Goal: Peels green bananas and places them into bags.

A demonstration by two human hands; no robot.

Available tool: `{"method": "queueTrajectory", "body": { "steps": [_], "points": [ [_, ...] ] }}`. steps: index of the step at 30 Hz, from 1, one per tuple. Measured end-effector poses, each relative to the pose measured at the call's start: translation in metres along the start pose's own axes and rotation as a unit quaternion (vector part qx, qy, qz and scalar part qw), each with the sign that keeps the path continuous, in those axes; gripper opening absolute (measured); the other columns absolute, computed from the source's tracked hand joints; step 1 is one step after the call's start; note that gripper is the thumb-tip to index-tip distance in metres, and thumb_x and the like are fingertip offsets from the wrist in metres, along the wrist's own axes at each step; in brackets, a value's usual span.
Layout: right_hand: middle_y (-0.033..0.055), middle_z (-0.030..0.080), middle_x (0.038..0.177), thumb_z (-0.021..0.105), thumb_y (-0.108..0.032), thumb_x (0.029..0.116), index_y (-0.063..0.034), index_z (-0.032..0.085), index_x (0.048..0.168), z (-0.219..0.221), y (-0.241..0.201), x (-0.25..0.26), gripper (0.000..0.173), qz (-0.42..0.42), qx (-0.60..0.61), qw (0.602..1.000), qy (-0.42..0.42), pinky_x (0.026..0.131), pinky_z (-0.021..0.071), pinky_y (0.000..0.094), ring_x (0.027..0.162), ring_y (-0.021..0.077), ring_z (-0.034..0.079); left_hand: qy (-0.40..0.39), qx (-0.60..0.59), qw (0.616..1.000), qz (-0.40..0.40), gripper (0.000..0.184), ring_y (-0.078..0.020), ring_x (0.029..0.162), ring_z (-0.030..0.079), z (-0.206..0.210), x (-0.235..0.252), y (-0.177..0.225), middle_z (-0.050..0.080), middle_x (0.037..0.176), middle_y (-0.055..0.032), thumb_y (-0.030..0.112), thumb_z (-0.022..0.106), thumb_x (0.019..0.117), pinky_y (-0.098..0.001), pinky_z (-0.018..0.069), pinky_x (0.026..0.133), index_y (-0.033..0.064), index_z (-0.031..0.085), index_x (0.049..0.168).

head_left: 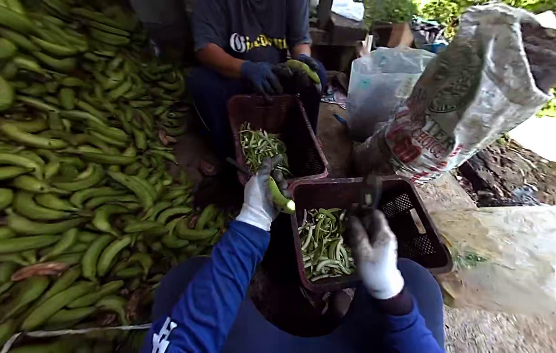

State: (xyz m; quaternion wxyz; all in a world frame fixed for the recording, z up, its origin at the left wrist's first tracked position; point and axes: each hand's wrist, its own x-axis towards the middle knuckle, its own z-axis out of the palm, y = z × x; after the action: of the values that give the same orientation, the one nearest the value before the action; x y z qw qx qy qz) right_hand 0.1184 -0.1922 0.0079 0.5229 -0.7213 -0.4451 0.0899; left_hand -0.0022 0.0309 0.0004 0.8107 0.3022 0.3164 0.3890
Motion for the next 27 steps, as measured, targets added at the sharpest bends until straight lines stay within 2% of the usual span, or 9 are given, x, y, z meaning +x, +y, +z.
{"method": "queueTrajectory", "body": {
  "steps": [2, 5, 7, 9, 13, 16, 20, 23, 27],
  "points": [
    [0.0012, 0.07, 0.089, 0.061, -0.025, 0.1012, -0.0004, 0.062, 0.127, 0.039, 0.001, -0.012, 0.036, -0.008, 0.034, 0.997, -0.065, 0.063, 0.0609, 0.031, 0.07, 0.0087, 0.066, -0.026, 0.029, 0.999, 0.036, 0.038, -0.0093, 0.052, 0.051, -0.007, -0.003, 0.005, 0.051, 0.069, 0.0037, 0.046, 0.042, 0.108, -0.0251, 0.0491, 0.047, 0.0213, 0.062, 0.129],
    [0.0007, 0.069, 0.086, 0.058, -0.028, 0.1024, -0.0017, 0.062, 0.123, 0.053, 0.0, -0.031, 0.033, 0.002, 0.078, 0.99, -0.119, 0.062, 0.0606, 0.031, 0.068, 0.0093, 0.066, -0.047, 0.11, 0.989, 0.083, 0.039, -0.0087, 0.044, 0.04, -0.018, -0.022, 0.008, 0.044, 0.063, 0.0033, 0.055, 0.044, 0.1053, -0.0232, 0.0398, 0.04, 0.0308, 0.062, 0.129],
    [0.0016, 0.069, 0.088, 0.058, -0.025, 0.1022, -0.0003, 0.062, 0.123, 0.053, -0.001, -0.036, 0.033, -0.002, 0.1, 0.986, -0.131, 0.062, 0.0607, 0.03, 0.07, 0.0091, 0.066, -0.059, 0.102, 0.987, 0.111, 0.038, -0.0096, 0.041, 0.041, -0.016, -0.018, 0.01, 0.044, 0.06, 0.0017, 0.049, 0.046, 0.1065, -0.0241, 0.0409, 0.038, 0.024, 0.063, 0.13],
    [0.0027, 0.069, 0.089, 0.058, -0.024, 0.1019, 0.0014, 0.062, 0.124, 0.053, 0.0, -0.037, 0.034, -0.008, 0.107, 0.985, -0.139, 0.063, 0.0604, 0.0295, 0.071, 0.009, 0.066, -0.09, 0.083, 0.982, 0.141, 0.039, -0.0121, 0.047, 0.05, 0.0, -0.009, 0.016, 0.052, 0.065, 0.0003, 0.035, 0.042, 0.1095, -0.0272, 0.049, 0.042, 0.0137, 0.061, 0.136],
    [0.0031, 0.069, 0.09, 0.058, -0.029, 0.1018, -0.0014, 0.064, 0.121, 0.056, 0.008, -0.039, 0.034, -0.001, 0.08, 0.982, -0.17, 0.065, 0.0597, 0.0307, 0.071, 0.0089, 0.065, -0.118, 0.126, 0.975, 0.139, 0.037, -0.0134, 0.046, 0.047, 0.007, -0.02, 0.007, 0.049, 0.067, -0.0015, 0.043, 0.04, 0.11, -0.0283, 0.0457, 0.039, 0.0254, 0.059, 0.136],
    [0.0014, 0.068, 0.089, 0.058, -0.031, 0.102, -0.0041, 0.065, 0.122, 0.055, 0.007, -0.039, 0.034, 0.016, 0.077, 0.976, -0.204, 0.064, 0.0577, 0.0292, 0.07, 0.0079, 0.063, -0.127, 0.128, 0.974, 0.138, 0.036, -0.0139, 0.045, 0.047, 0.007, -0.02, 0.007, 0.05, 0.067, -0.0025, 0.039, 0.04, 0.1104, -0.0288, 0.0457, 0.038, 0.023, 0.059, 0.137],
    [0.0009, 0.066, 0.086, 0.057, -0.031, 0.1028, -0.0051, 0.066, 0.12, 0.057, 0.001, -0.042, 0.033, 0.017, 0.07, 0.974, -0.215, 0.063, 0.0564, 0.0292, 0.068, 0.0078, 0.062, -0.147, 0.108, 0.973, 0.14, 0.037, -0.014, 0.045, 0.049, 0.017, -0.018, 0.014, 0.05, 0.066, -0.0019, 0.025, 0.037, 0.1105, -0.0282, 0.0482, 0.039, 0.0099, 0.059, 0.138],
    [0.0017, 0.068, 0.091, 0.056, -0.033, 0.1029, -0.0063, 0.067, 0.119, 0.062, 0.003, -0.041, 0.033, 0.018, 0.025, 0.98, -0.194, 0.07, 0.0573, 0.0302, 0.076, 0.0082, 0.064, -0.164, 0.126, 0.97, 0.13, 0.038, -0.0135, 0.043, 0.047, 0.019, -0.035, 0.001, 0.05, 0.065, -0.0034, 0.033, 0.038, 0.1112, -0.0277, 0.0458, 0.037, 0.0175, 0.058, 0.139],
    [0.0039, 0.071, 0.096, 0.058, -0.035, 0.1014, -0.0048, 0.068, 0.121, 0.063, 0.005, -0.036, 0.037, 0.025, -0.037, 0.987, -0.156, 0.077, 0.0587, 0.0322, 0.084, 0.0099, 0.068, -0.164, 0.087, 0.979, 0.08, 0.039, -0.0111, 0.045, 0.045, 0.022, -0.038, -0.022, 0.046, 0.065, -0.0002, 0.039, 0.036, 0.1113, -0.026, 0.0445, 0.039, 0.0224, 0.057, 0.139]
  ]
}}
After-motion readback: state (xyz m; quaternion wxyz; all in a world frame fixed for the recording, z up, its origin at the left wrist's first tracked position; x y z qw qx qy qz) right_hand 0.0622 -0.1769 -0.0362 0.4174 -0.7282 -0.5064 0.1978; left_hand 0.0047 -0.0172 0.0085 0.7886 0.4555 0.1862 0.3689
